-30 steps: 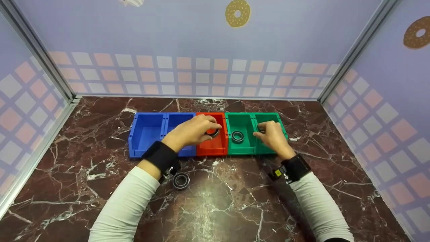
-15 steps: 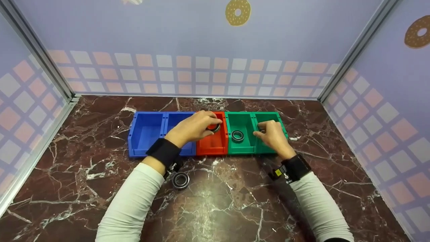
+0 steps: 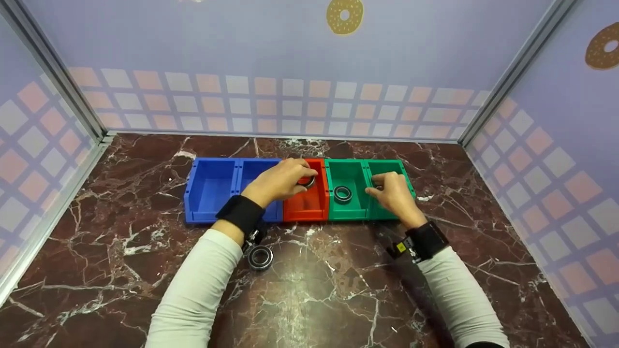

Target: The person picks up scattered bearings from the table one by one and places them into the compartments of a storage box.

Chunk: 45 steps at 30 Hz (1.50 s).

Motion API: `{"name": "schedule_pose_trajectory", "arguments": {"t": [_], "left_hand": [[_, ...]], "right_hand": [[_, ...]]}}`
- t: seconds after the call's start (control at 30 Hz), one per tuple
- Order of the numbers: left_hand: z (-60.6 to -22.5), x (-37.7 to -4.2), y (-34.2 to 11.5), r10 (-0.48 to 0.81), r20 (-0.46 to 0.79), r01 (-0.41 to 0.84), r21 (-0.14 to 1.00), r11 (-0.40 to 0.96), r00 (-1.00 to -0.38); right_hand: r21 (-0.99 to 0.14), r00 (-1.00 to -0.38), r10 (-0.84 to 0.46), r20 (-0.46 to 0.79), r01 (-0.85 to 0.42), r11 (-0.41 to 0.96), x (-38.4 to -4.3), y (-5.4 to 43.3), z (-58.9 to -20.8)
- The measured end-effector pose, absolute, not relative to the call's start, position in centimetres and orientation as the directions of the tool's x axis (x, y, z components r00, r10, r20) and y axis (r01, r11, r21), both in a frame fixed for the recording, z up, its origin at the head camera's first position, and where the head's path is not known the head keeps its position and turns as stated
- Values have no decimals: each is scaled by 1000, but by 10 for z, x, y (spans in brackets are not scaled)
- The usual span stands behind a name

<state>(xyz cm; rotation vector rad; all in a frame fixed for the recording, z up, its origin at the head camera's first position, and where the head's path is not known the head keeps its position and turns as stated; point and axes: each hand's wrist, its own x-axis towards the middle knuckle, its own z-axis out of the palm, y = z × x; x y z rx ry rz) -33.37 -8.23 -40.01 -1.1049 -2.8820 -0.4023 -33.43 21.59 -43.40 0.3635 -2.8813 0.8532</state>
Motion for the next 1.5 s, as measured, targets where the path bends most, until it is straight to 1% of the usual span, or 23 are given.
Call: {"name": "schedule_pose_trajectory", "arguments": {"t": [0.53,0.7,0.87,1.07,1.5], "left_hand": [[-409,-341,-80,655,96,658,221,720,-750],[-410,-342,-79,644,67,641,222,735,-762],[-412,-341,-78,651,57,648,201,735,-757],[-417,-342,-75,644,31,635,209,743,-764],[-424,-346,-69,677,27,670,173,722,-736]], "right_hand": [[-504,-956,-201,216,-285,815,-338,215,-433],[-509,-961,-189,201,-267,818,-338,215,-432],[-524,-971,-174,164,-235,818,-337,216,-433],[-530,-968,-185,166,-246,811,-335,215,-434],[-534,-968,-194,159,-250,808,-334,217,-434]]}}
